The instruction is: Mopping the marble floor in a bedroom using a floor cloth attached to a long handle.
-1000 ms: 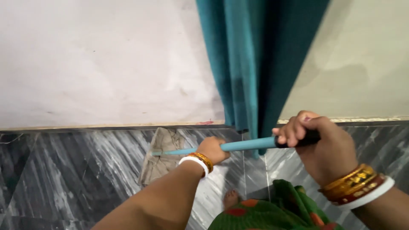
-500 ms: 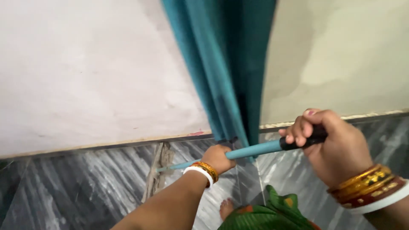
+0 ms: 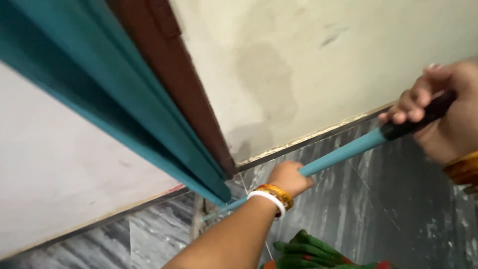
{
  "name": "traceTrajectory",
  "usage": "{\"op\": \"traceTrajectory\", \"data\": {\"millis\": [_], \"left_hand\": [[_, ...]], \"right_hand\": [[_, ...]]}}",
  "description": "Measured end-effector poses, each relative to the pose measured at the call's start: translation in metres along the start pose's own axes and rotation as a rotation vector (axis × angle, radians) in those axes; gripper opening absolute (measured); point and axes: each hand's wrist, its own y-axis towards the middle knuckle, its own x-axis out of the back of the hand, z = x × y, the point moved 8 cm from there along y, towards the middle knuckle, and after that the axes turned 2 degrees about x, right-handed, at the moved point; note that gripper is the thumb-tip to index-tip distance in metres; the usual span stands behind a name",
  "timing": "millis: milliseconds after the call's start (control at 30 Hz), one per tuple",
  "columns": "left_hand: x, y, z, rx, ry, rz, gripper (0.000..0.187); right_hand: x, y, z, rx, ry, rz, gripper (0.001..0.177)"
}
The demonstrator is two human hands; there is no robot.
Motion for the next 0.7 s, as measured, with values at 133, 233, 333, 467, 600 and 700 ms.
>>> {"op": "traceTrajectory", "data": {"millis": [133, 233, 333, 467, 600, 700], "left_hand": [[-0.002, 0.009, -0.049, 0.021, -0.021, 0.055, 0.028], [0.007, 0.009, -0.052, 0.04, -0.044, 0.017, 0.028], [0.022, 0.001, -0.036, 0.094, -0.06, -0.011, 0.027], [0.048, -0.016, 0.004, 0.192, -0.082, -0.069, 0.026], [0.084, -0.043, 0.036, 0.265, -0.074, -0.089, 0.026], [0.106, -0.064, 0.054, 0.267, -0.104, -0.111, 0.026]], "right_hand": [[0.05, 0.021, 0.02, 0.089, -0.002, 0.098, 0.059], [0.047, 0.024, 0.018, 0.112, -0.052, 0.13, 0.057], [0.015, 0.025, 0.012, 0.105, -0.021, 0.109, 0.055], [-0.05, 0.023, 0.003, 0.05, -0.023, 0.13, 0.052], [-0.123, 0.01, 0.006, 0.017, -0.094, 0.086, 0.04], [-0.158, 0.003, 0.002, 0.022, -0.079, 0.098, 0.035]]}}
